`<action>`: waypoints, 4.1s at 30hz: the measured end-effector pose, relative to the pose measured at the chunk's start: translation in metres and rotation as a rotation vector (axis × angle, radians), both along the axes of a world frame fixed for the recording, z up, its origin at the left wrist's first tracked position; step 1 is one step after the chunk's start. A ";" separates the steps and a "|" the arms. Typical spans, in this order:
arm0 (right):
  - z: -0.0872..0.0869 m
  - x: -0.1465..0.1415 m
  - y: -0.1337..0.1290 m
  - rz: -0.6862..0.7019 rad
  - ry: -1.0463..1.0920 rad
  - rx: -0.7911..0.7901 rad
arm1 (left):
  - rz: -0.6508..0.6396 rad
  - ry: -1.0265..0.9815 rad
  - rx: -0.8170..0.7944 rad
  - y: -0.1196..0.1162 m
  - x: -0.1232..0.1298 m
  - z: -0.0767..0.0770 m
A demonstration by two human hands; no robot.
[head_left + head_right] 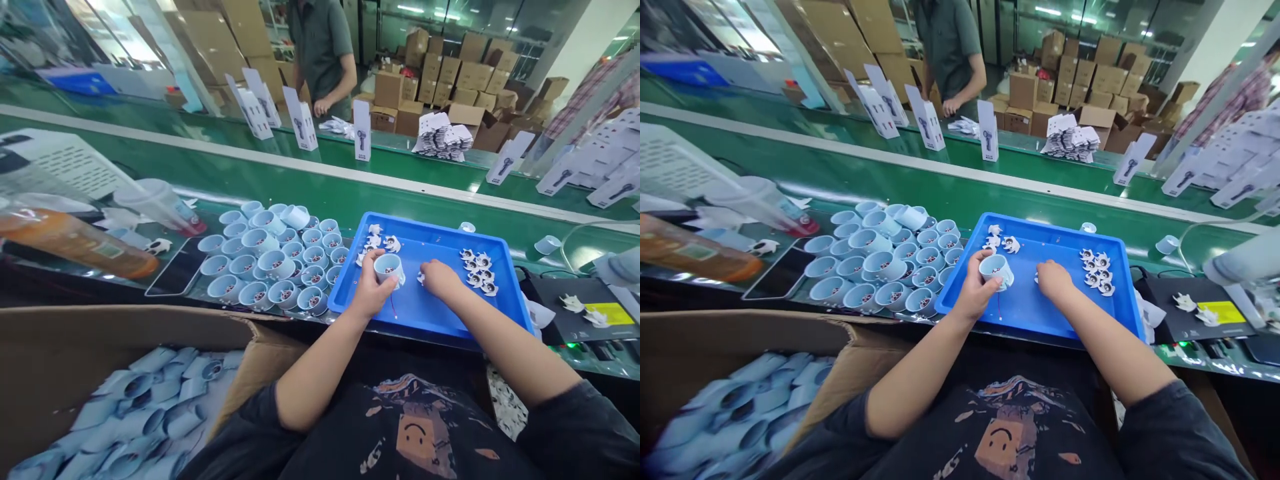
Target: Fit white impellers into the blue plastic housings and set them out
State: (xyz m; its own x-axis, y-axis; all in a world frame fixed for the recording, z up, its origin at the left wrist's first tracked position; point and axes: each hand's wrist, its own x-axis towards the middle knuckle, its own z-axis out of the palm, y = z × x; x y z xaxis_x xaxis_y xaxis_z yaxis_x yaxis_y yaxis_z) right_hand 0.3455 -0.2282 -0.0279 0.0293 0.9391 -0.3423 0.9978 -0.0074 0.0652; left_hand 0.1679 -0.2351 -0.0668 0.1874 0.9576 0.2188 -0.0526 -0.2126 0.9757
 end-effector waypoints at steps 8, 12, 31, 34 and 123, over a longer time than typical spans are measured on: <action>0.000 0.018 -0.028 -0.206 0.276 0.055 | 0.098 -0.293 0.022 -0.005 -0.009 0.003; 0.017 0.026 -0.067 -0.203 0.680 0.175 | -0.049 -0.203 0.094 -0.023 -0.016 0.009; 0.053 0.016 -0.139 0.307 0.713 0.688 | -0.236 0.782 0.710 -0.063 0.019 0.052; 0.049 0.014 -0.134 0.283 0.673 0.715 | -0.213 0.838 0.618 -0.063 0.022 0.052; 0.013 0.006 -0.122 -0.104 1.754 0.054 | -0.098 0.625 0.815 -0.065 0.030 0.054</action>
